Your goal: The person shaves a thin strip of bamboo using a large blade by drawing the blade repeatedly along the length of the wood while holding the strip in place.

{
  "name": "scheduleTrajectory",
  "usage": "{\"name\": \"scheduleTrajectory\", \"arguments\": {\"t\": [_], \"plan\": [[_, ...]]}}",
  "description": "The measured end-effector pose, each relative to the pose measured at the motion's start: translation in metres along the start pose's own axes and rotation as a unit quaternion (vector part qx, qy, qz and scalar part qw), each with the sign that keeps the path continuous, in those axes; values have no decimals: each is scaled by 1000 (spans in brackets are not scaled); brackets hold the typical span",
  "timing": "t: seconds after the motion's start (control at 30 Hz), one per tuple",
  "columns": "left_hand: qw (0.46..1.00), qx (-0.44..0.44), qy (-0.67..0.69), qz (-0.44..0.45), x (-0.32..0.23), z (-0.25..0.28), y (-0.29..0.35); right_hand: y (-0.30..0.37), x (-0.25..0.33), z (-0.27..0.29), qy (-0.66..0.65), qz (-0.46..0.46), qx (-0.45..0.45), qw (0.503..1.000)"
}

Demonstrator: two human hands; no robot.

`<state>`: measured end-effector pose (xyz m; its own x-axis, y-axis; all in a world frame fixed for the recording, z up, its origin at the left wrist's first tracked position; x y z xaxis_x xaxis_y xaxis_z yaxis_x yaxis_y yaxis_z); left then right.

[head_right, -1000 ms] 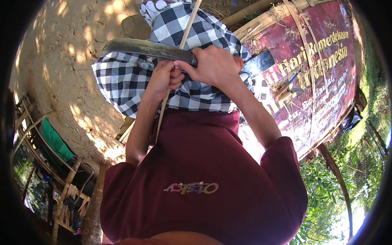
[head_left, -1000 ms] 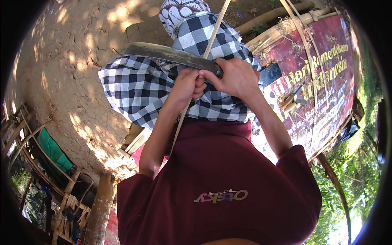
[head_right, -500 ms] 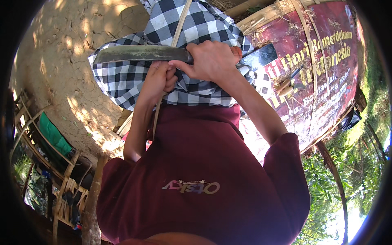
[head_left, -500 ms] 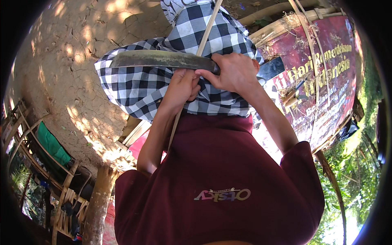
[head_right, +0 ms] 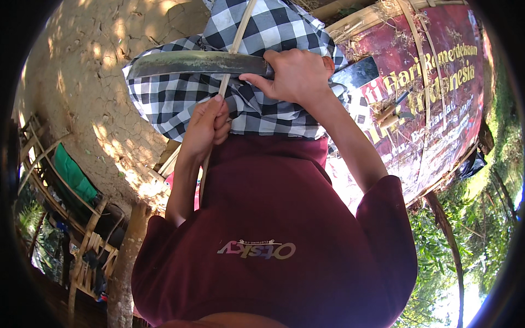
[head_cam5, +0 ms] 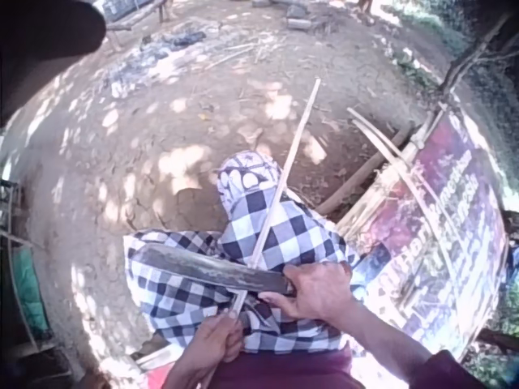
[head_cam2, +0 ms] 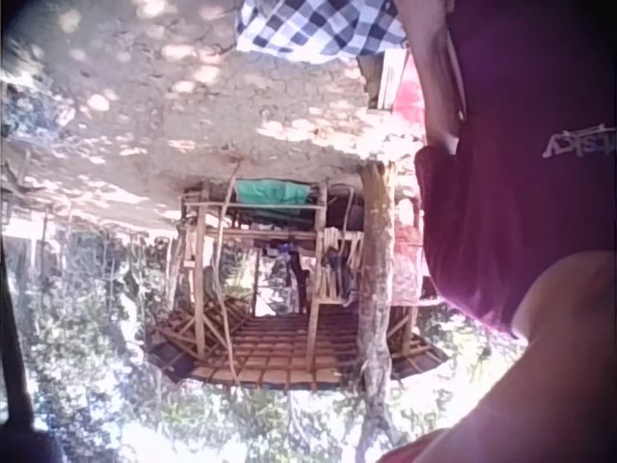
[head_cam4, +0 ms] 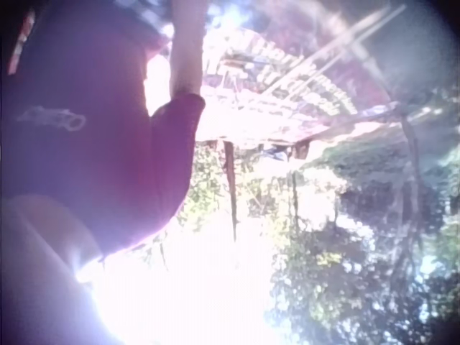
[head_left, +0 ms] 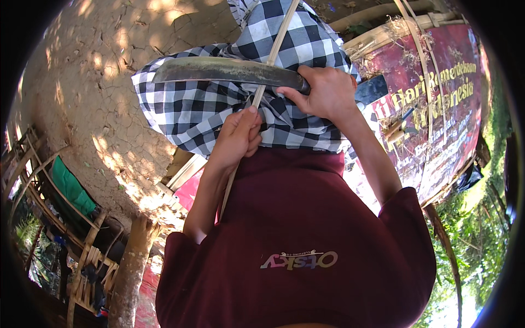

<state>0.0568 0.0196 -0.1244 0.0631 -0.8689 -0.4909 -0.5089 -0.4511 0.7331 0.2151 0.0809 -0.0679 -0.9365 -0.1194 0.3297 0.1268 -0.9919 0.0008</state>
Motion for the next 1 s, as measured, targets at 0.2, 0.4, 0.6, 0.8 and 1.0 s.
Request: {"name": "scheduleTrajectory", "arguments": {"t": [0.2, 0.4, 0.6, 0.8, 1.0], "plan": [[1000, -9, -15, 17, 13, 16, 27, 6, 5, 0, -2, 20, -29, 999], [999, 5, -34, 10, 25, 30, 59, 3, -29, 1, -26, -82, 23, 996], [999, 28, -45, -10, 9, 13, 25, 6, -26, 5, -60, -83, 22, 994], [995, 71, -58, -48, -33, -17, -52, 7, -5, 4, -18, -22, 13, 1000], [985, 158, -62, -17, -58, -38, -90, 1, -26, 9, -45, -108, 39, 992]]}}
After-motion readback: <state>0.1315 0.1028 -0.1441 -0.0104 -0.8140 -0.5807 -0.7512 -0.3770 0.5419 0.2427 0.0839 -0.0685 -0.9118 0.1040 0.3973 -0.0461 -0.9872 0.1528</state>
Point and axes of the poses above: each hand's wrist, its own y-axis away from the middle knuckle, its own z-axis out of the back of the hand, x = y × z, the point moved 10 cm from there along -y, towards the middle knuckle, and after that the axes turned 2 degrees about y, right-handed, at the moved point
